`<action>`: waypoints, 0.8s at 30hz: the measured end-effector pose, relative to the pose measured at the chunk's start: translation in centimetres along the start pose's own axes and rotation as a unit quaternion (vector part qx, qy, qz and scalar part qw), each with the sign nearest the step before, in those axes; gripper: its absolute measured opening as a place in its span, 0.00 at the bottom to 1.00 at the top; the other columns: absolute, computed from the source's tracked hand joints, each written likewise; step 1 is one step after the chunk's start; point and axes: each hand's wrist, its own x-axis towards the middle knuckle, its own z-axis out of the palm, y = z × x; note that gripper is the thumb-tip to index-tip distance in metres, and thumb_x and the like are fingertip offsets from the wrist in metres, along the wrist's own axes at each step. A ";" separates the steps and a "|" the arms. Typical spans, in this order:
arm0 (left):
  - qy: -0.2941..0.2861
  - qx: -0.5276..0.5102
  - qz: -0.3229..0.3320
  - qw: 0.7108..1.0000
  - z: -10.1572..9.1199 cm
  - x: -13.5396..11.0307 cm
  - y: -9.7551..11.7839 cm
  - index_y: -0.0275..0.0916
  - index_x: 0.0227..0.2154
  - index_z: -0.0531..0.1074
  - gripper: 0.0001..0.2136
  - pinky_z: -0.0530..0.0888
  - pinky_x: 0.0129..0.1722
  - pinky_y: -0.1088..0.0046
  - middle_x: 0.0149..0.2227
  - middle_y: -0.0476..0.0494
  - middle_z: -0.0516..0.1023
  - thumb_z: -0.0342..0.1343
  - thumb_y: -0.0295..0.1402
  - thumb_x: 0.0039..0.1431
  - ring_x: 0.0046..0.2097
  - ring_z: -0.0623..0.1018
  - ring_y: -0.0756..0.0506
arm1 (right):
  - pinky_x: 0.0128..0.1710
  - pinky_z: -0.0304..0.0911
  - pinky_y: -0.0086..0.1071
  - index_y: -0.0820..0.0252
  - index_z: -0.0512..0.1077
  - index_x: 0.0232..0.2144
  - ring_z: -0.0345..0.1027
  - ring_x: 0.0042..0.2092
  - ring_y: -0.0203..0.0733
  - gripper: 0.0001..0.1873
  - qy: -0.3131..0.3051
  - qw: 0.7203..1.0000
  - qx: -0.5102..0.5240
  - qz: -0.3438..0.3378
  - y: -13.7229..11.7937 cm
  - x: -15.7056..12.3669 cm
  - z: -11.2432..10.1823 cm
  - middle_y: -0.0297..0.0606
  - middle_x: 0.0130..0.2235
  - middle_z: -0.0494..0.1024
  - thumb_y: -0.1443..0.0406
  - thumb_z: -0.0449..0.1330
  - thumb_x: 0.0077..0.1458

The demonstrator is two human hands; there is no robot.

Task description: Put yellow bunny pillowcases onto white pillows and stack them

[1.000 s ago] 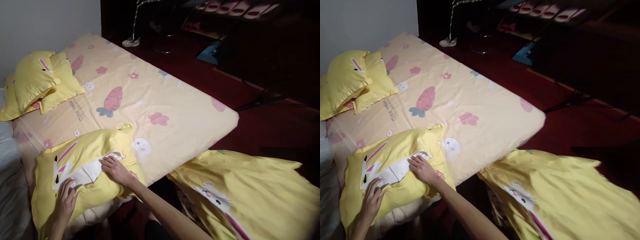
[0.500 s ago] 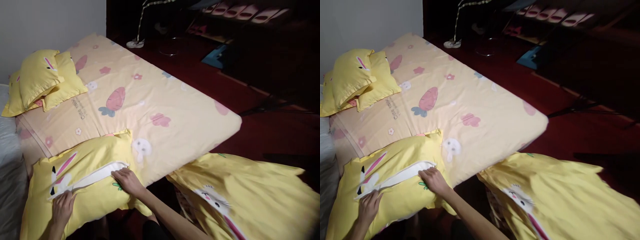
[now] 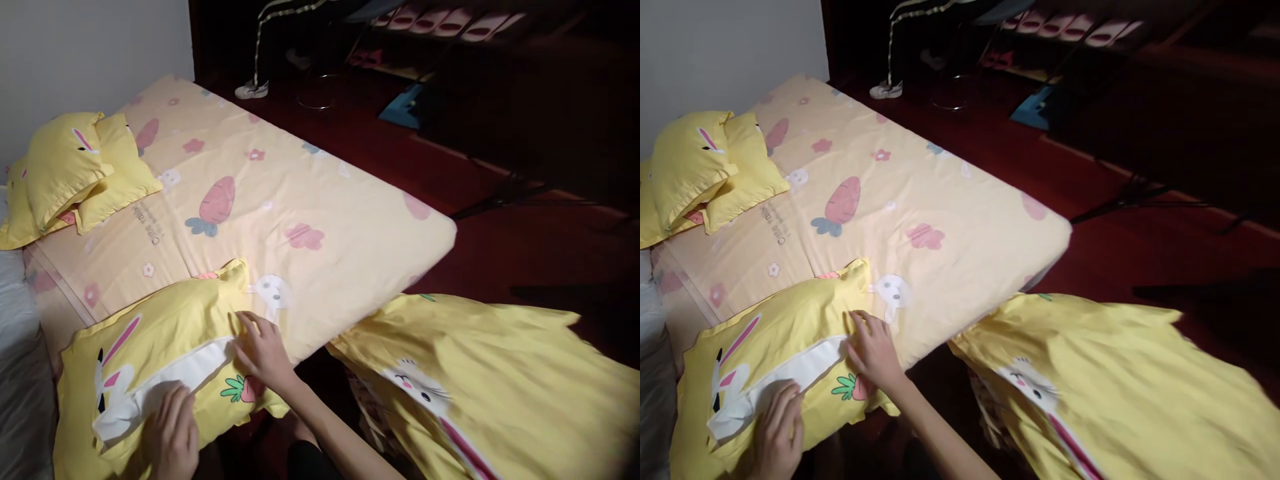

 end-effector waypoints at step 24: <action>0.019 -0.187 -0.097 0.977 1.3 16.6 -4.6 0.40 0.40 0.75 0.11 0.74 0.45 0.64 0.39 0.39 0.81 0.46 0.31 0.65 0.43 0.80 0.42 | 0.39 0.68 0.41 0.61 0.75 0.36 0.74 0.37 0.48 0.20 -0.039 0.788 0.397 0.469 9.4 9.0 2.8 0.44 0.34 0.80 0.52 0.65 0.47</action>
